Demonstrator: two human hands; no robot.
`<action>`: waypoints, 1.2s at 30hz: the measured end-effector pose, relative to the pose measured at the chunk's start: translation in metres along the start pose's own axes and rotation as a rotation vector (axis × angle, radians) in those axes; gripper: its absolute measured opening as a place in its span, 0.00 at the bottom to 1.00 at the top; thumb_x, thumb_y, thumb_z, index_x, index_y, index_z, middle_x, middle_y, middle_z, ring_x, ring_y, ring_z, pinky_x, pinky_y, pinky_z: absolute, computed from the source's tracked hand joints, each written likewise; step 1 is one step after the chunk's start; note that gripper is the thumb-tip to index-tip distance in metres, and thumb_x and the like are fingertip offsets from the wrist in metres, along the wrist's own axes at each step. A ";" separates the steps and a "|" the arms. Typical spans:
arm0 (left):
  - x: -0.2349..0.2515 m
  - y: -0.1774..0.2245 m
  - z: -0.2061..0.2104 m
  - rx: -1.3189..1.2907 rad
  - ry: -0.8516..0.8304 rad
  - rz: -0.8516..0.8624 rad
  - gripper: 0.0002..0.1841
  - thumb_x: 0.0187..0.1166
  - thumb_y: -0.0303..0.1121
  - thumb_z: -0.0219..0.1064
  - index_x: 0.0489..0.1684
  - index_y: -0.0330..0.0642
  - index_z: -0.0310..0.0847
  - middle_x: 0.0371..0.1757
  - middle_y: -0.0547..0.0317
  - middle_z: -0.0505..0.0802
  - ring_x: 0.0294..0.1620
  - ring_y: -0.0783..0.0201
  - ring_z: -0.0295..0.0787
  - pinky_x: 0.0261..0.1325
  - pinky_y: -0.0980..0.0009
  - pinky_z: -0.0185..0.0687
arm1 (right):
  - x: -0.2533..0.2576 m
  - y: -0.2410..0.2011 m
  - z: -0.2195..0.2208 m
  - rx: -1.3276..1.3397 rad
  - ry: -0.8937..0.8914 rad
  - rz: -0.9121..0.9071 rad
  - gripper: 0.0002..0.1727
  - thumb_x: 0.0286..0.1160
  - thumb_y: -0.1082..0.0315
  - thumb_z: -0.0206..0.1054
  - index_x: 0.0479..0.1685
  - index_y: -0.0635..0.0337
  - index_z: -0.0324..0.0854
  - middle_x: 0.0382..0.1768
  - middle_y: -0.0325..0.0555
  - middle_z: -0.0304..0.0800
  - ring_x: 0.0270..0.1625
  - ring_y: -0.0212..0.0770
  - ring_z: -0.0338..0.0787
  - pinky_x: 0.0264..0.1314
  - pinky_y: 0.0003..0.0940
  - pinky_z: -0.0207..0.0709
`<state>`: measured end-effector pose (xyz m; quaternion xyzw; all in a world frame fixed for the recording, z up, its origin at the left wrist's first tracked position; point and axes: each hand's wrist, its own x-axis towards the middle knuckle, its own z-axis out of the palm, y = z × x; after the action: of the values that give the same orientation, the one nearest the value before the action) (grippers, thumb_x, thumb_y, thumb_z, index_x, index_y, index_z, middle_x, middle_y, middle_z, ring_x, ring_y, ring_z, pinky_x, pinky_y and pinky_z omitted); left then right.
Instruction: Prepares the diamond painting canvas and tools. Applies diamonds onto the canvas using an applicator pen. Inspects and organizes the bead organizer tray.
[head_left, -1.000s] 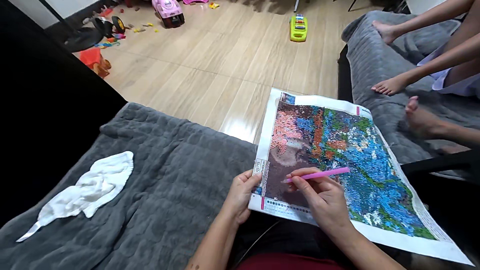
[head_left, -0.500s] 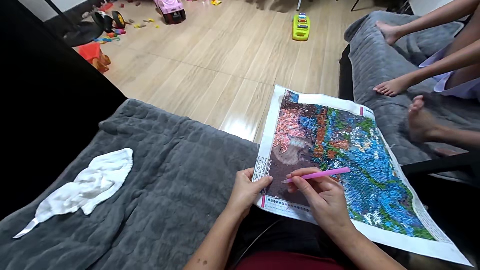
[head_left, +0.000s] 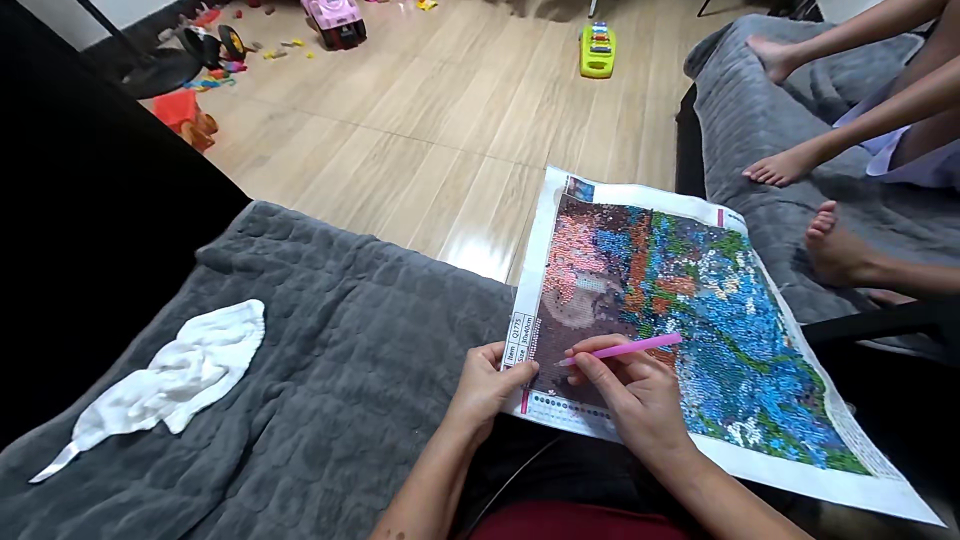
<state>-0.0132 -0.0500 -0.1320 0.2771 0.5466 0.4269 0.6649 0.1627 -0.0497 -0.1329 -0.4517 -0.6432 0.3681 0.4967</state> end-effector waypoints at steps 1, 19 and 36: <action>0.000 0.000 0.002 0.010 0.011 0.011 0.04 0.73 0.15 0.70 0.38 0.31 0.88 0.28 0.53 0.94 0.27 0.68 0.92 0.37 0.74 0.90 | 0.000 0.000 0.000 0.001 0.001 0.001 0.06 0.80 0.68 0.65 0.43 0.57 0.87 0.38 0.31 0.93 0.34 0.23 0.92 0.40 0.19 0.89; -0.002 -0.001 -0.003 0.029 -0.013 0.019 0.07 0.79 0.18 0.63 0.35 0.33 0.88 0.27 0.56 0.93 0.28 0.69 0.91 0.38 0.74 0.89 | -0.001 0.001 0.006 -0.011 -0.030 0.010 0.07 0.79 0.68 0.65 0.43 0.59 0.88 0.38 0.33 0.93 0.35 0.23 0.92 0.41 0.19 0.89; -0.001 -0.005 -0.004 -0.004 -0.020 0.008 0.12 0.82 0.18 0.60 0.29 0.34 0.87 0.25 0.57 0.93 0.27 0.70 0.90 0.37 0.74 0.88 | -0.001 0.008 0.013 -0.031 -0.059 -0.030 0.08 0.78 0.69 0.66 0.43 0.62 0.89 0.41 0.36 0.94 0.37 0.24 0.93 0.44 0.20 0.90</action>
<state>-0.0155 -0.0535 -0.1364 0.2819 0.5381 0.4278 0.6693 0.1522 -0.0482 -0.1433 -0.4385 -0.6699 0.3637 0.4761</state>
